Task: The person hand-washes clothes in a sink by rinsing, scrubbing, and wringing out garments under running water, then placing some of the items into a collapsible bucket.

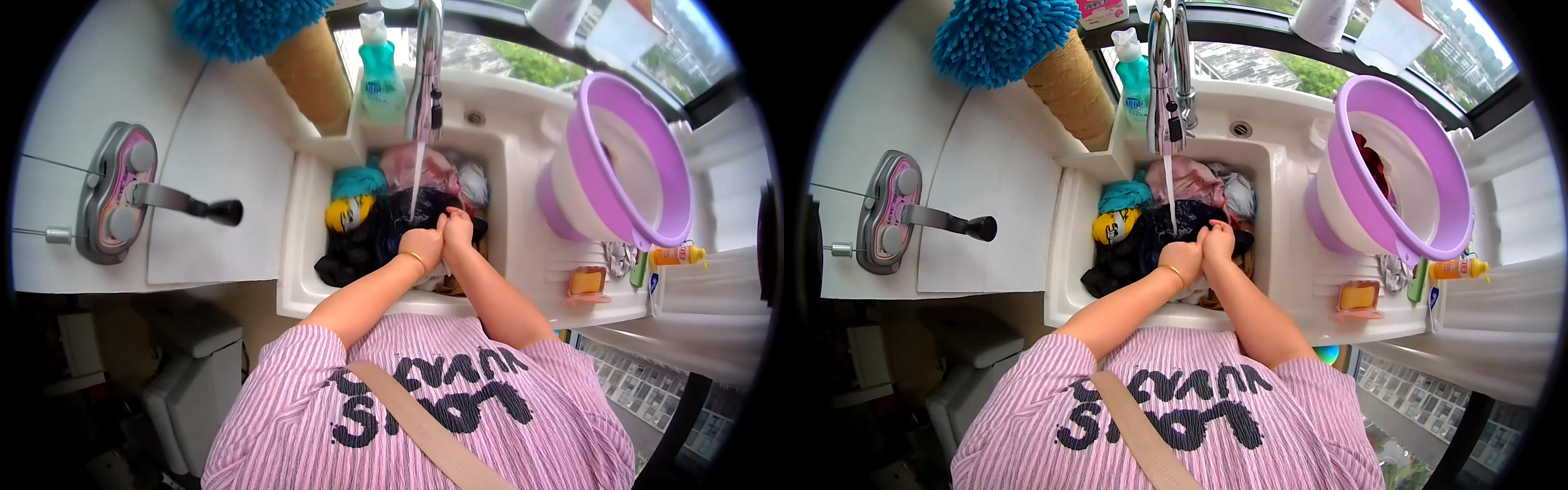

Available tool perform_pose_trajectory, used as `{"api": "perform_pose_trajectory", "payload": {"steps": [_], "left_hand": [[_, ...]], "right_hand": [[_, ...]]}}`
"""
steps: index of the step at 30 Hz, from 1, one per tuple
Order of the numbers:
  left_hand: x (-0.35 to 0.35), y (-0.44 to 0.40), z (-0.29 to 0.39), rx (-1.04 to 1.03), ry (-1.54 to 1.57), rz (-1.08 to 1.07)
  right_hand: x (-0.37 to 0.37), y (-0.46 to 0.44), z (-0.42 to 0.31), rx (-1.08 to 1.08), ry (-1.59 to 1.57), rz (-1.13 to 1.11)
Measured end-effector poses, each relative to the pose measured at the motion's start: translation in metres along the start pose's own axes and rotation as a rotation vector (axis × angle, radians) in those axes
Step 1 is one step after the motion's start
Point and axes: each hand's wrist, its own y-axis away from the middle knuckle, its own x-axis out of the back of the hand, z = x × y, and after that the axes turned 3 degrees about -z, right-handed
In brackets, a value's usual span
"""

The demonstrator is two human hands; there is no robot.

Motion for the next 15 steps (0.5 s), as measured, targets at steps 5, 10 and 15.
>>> {"api": "perform_pose_trajectory", "payload": {"steps": [5, 10, 15], "left_hand": [[0.024, 0.009, -0.002, -0.293, 0.197, 0.512], [0.027, 0.001, -0.042, -0.187, 0.500, 0.324], [-0.001, 0.018, -0.055, -0.246, 0.477, 0.142]], "right_hand": [[0.008, 0.019, -0.047, 0.149, 0.016, -0.107], [0.029, 0.108, -0.248, 0.857, 0.230, -0.313], [0.094, 0.113, -0.381, 1.671, 0.528, 0.294]]}}
